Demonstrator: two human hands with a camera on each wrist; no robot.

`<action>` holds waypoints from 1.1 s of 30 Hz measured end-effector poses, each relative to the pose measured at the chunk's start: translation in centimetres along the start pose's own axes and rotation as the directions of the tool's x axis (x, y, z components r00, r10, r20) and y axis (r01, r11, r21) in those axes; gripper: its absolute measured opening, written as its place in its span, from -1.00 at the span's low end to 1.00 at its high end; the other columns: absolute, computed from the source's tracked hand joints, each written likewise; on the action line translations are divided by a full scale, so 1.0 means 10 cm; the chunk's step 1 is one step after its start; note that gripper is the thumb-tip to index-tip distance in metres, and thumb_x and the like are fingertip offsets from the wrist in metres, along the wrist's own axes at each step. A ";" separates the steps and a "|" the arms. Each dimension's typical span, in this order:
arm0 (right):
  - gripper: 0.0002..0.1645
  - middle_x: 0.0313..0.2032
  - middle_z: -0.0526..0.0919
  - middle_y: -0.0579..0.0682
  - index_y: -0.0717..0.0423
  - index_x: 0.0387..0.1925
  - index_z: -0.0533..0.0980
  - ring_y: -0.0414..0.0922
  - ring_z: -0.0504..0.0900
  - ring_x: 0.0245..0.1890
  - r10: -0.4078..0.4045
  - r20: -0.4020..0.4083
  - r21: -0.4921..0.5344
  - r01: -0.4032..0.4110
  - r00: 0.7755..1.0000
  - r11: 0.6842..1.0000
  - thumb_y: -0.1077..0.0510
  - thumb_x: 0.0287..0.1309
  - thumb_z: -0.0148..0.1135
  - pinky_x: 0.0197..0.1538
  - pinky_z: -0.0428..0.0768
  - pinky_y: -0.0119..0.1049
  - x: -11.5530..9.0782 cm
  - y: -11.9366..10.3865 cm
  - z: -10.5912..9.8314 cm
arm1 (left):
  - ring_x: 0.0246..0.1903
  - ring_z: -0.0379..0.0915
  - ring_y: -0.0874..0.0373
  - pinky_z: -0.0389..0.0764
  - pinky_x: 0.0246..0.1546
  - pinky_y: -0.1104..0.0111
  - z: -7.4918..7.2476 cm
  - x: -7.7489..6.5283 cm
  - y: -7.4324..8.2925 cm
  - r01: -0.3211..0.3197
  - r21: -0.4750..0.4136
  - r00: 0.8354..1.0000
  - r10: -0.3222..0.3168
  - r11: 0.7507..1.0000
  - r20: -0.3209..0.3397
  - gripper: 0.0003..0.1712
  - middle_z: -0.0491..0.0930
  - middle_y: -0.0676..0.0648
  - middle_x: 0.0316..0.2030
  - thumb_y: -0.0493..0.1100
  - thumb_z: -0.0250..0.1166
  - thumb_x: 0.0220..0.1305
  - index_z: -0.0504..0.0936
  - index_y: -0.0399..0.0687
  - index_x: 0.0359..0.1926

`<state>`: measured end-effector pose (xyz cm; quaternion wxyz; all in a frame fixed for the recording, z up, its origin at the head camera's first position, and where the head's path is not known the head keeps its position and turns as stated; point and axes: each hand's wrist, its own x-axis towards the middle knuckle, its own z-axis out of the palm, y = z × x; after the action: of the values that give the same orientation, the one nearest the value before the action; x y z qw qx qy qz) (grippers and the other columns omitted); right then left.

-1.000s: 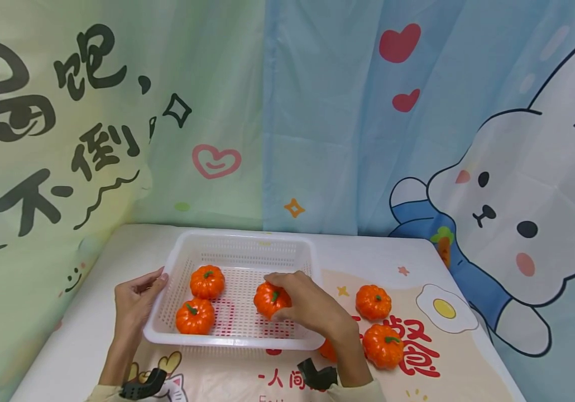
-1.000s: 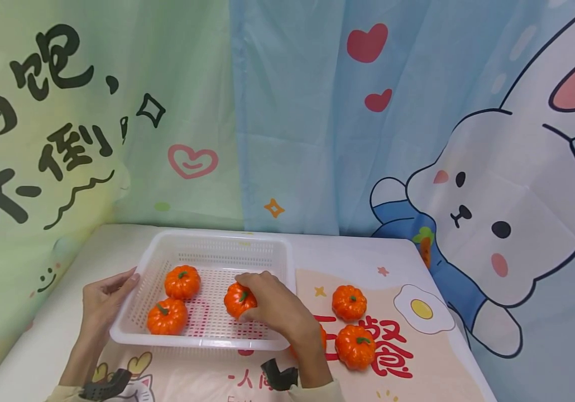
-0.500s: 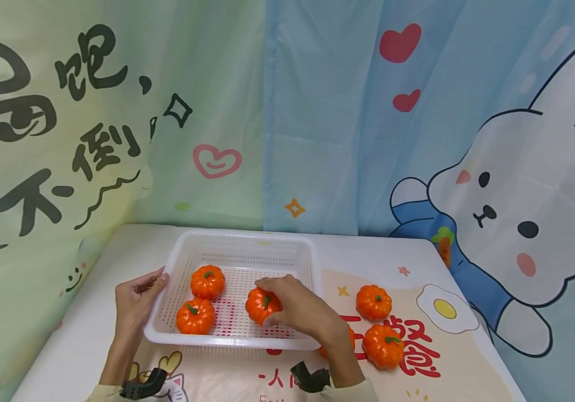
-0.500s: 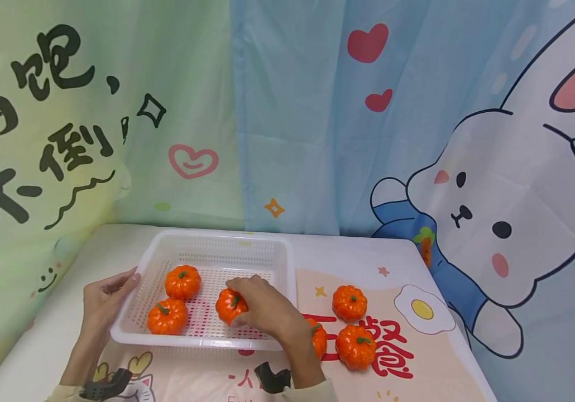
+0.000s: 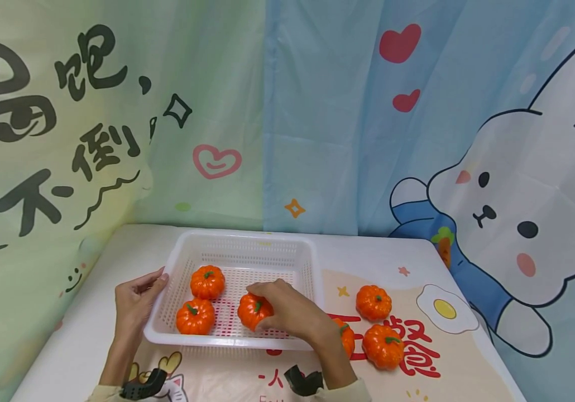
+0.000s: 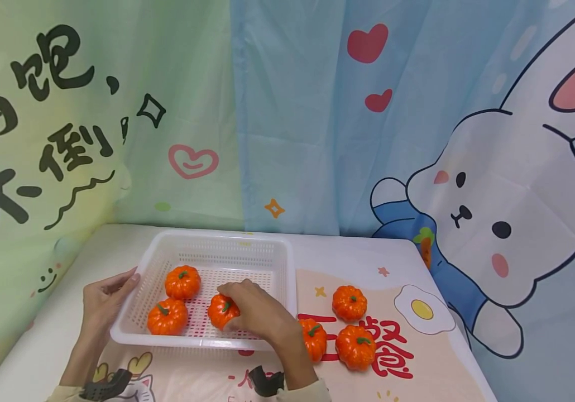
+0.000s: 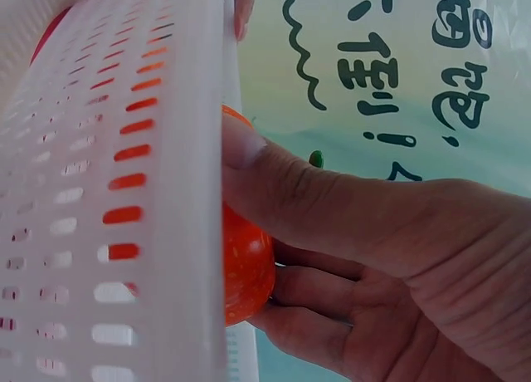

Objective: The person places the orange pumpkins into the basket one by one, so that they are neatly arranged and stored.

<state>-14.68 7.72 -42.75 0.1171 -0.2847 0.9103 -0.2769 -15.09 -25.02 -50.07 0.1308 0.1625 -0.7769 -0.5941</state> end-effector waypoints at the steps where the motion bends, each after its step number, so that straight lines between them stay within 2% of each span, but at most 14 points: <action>1: -0.16 0.30 0.74 -0.06 0.05 0.43 0.60 -0.07 0.61 0.23 0.004 0.002 -0.001 -0.004 1.000 1.000 0.11 0.11 0.71 0.46 0.62 -0.06 0.00 -0.01 0.00 | -0.37 0.66 0.44 0.75 -0.29 0.56 0.00 0.00 0.00 -0.001 0.002 1.000 0.001 1.000 0.001 -0.56 0.78 -0.33 0.17 -0.11 0.38 0.56 0.71 -0.25 0.31; 11: -0.19 0.29 0.76 -0.09 0.04 0.41 0.62 -0.11 0.63 0.22 -0.024 0.010 -0.041 0.024 1.000 0.999 0.13 0.12 0.71 0.46 0.61 -0.11 0.04 -0.03 0.06 | -0.36 0.66 0.43 0.75 -0.29 0.56 0.01 0.03 0.01 0.002 -0.004 1.000 -0.002 1.000 0.005 -0.56 0.82 -0.24 0.11 -0.10 0.40 0.55 0.72 -0.23 0.30; 17: -0.19 0.31 0.75 -0.11 0.02 0.42 0.62 -0.12 0.62 0.23 -0.014 0.017 -0.050 0.015 1.000 0.999 0.12 0.13 0.70 0.45 0.62 -0.16 0.07 -0.03 0.10 | -0.36 0.64 0.42 0.74 -0.29 0.57 0.02 0.05 0.01 0.002 -0.001 1.000 -0.002 1.000 0.004 -0.56 0.82 -0.25 0.12 -0.11 0.40 0.55 0.72 -0.24 0.30; 22: -0.20 0.30 0.76 -0.11 0.04 0.41 0.62 -0.13 0.63 0.22 -0.024 0.021 -0.053 0.025 0.999 0.998 0.14 0.13 0.70 0.46 0.60 -0.17 0.11 -0.02 0.13 | -0.36 0.66 0.42 0.75 -0.28 0.56 0.03 0.05 0.02 0.000 -0.002 1.000 0.000 1.000 0.005 -0.56 0.84 -0.15 0.08 -0.09 0.40 0.55 0.73 -0.22 0.30; 26: -0.22 0.28 0.76 -0.11 0.06 0.40 0.63 -0.13 0.63 0.22 -0.040 0.031 -0.059 0.042 0.999 0.997 0.16 0.13 0.70 0.47 0.59 -0.18 0.13 -0.02 0.17 | -0.35 0.66 0.43 0.75 -0.28 0.56 0.02 0.03 0.02 -0.009 0.001 1.000 0.009 1.000 0.006 -0.55 0.84 -0.18 0.08 -0.08 0.40 0.55 0.73 -0.23 0.30; 31: -0.24 0.29 0.75 -0.12 0.05 0.40 0.63 -0.14 0.62 0.22 -0.048 0.050 -0.076 0.052 0.998 0.996 0.14 0.16 0.68 0.46 0.59 -0.24 0.16 -0.04 0.23 | -0.36 0.68 0.41 0.76 -0.27 0.54 0.00 -0.01 0.01 0.009 0.000 1.000 -0.009 1.000 -0.015 -0.55 0.86 0.09 -0.05 -0.04 0.42 0.53 0.74 -0.21 0.28; 33: -0.23 0.30 0.75 -0.13 0.04 0.41 0.62 -0.15 0.62 0.23 -0.044 0.051 -0.079 0.048 0.998 0.996 0.13 0.17 0.68 0.46 0.58 -0.26 0.16 -0.05 0.24 | -0.36 0.69 0.40 0.77 -0.26 0.53 0.00 -0.01 0.01 0.009 -0.004 1.000 -0.009 1.000 -0.018 -0.54 0.85 0.12 -0.06 -0.03 0.43 0.52 0.75 -0.19 0.27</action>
<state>-14.88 5.36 -44.53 0.1214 -0.3169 0.9107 -0.2355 -15.03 -24.92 -49.95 0.1357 0.1711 -0.7739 -0.5945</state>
